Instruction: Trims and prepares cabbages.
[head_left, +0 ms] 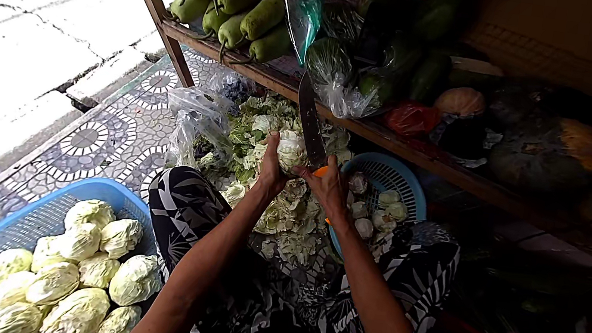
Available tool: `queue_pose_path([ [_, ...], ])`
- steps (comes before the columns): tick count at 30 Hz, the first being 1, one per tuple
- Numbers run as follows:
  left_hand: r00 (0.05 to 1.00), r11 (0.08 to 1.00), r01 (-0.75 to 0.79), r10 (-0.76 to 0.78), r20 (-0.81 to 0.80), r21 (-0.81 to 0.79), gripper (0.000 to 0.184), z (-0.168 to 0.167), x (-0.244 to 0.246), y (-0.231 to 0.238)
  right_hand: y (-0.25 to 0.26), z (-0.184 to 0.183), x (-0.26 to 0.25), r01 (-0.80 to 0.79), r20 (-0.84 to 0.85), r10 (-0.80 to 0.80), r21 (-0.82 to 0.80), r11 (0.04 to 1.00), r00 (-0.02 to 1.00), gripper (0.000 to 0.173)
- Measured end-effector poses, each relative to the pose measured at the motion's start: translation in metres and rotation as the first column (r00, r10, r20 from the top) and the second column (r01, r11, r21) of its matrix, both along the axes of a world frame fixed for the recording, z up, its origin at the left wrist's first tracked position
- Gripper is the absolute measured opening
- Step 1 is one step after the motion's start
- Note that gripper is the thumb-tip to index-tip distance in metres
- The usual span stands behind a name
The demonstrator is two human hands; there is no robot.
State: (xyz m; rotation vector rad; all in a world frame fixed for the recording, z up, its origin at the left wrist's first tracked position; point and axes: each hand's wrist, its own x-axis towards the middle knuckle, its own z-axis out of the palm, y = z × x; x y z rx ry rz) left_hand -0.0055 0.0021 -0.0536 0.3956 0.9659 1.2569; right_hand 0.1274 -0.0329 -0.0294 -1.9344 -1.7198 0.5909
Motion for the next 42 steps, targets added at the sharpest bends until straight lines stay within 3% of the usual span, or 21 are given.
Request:
queue_pose_path([
  [8, 0.978, 0.996, 0.049, -0.033, -0.204, 0.078, 0.065, -0.003, 0.001, -0.006, 0.007, -0.009, -0.005, -0.043, 0.195, -0.006, 0.246, 0.968, 0.981, 0.089],
  [14, 0.951, 0.995, 0.064, -0.036, -0.306, 0.083, 0.067, -0.01, -0.001, -0.004, 0.007, -0.018, -0.007, -0.055, 0.161, 0.026, 0.179, 0.982, 0.987, 0.082],
  [17, 0.975, 0.995, 0.085, -0.073, -0.208, 0.049, 0.067, -0.007, 0.002, -0.006, 0.011, -0.012, -0.002, -0.064, -0.024, 0.064, -0.005, 0.998, 0.998, 0.074],
  [21, 0.982, 0.984, 0.144, -0.155, -0.105, -0.109, 0.065, -0.007, 0.003, -0.002, 0.017, -0.02, 0.011, -0.093, -0.332, 0.054, -0.104, 0.99, 0.942, 0.065],
  [22, 0.984, 0.973, 0.161, -0.171, -0.051, -0.166, 0.068, -0.006, 0.002, -0.002, 0.016, -0.021, 0.013, -0.09, -0.469, 0.013, -0.141, 0.986, 0.883, 0.059],
  [24, 0.985, 0.949, 0.168, -0.151, 0.083, -0.266, 0.075, -0.007, 0.001, 0.0, 0.018, -0.017, 0.013, -0.054, -0.759, -0.144, -0.229, 0.972, 0.635, 0.051],
  [26, 0.981, 0.94, 0.129, -0.074, 0.179, -0.316, 0.079, -0.008, 0.0, 0.001, 0.018, -0.019, 0.017, 0.001, -0.848, -0.204, -0.233, 0.973, 0.49, 0.048],
  [27, 0.975, 0.94, 0.103, -0.031, 0.219, -0.325, 0.079, -0.007, -0.001, 0.001, 0.018, -0.027, 0.021, 0.049, -0.839, -0.192, -0.195, 0.98, 0.51, 0.045],
  [30, 0.964, 0.946, 0.043, 0.045, 0.261, -0.321, 0.079, -0.003, -0.004, 0.004, 0.012, -0.077, 0.038, 0.169, -0.544, -0.178, -0.065, 0.983, 0.82, 0.047],
  [32, 0.964, 0.95, 0.033, 0.052, 0.261, -0.312, 0.079, -0.004, -0.005, 0.005, -0.001, -0.102, 0.044, 0.18, -0.281, -0.231, -0.199, 0.964, 0.931, 0.067],
  [34, 0.968, 0.955, 0.036, 0.04, 0.247, -0.293, 0.078, -0.003, -0.004, 0.006, -0.013, -0.119, 0.041, 0.173, -0.095, -0.215, -0.333, 0.927, 0.972, 0.091],
  [36, 0.98, 0.964, 0.053, 0.0, 0.198, -0.261, 0.075, -0.005, -0.004, 0.004, -0.02, -0.129, 0.036, 0.155, -0.061, -0.193, -0.384, 0.91, 0.979, 0.097],
  [42, 0.995, 0.98, 0.1, -0.093, 0.048, -0.173, 0.062, -0.012, 0.0, 0.007, 0.001, -0.127, 0.031, 0.057, -0.209, -0.135, -0.34, 0.939, 0.969, 0.072],
])
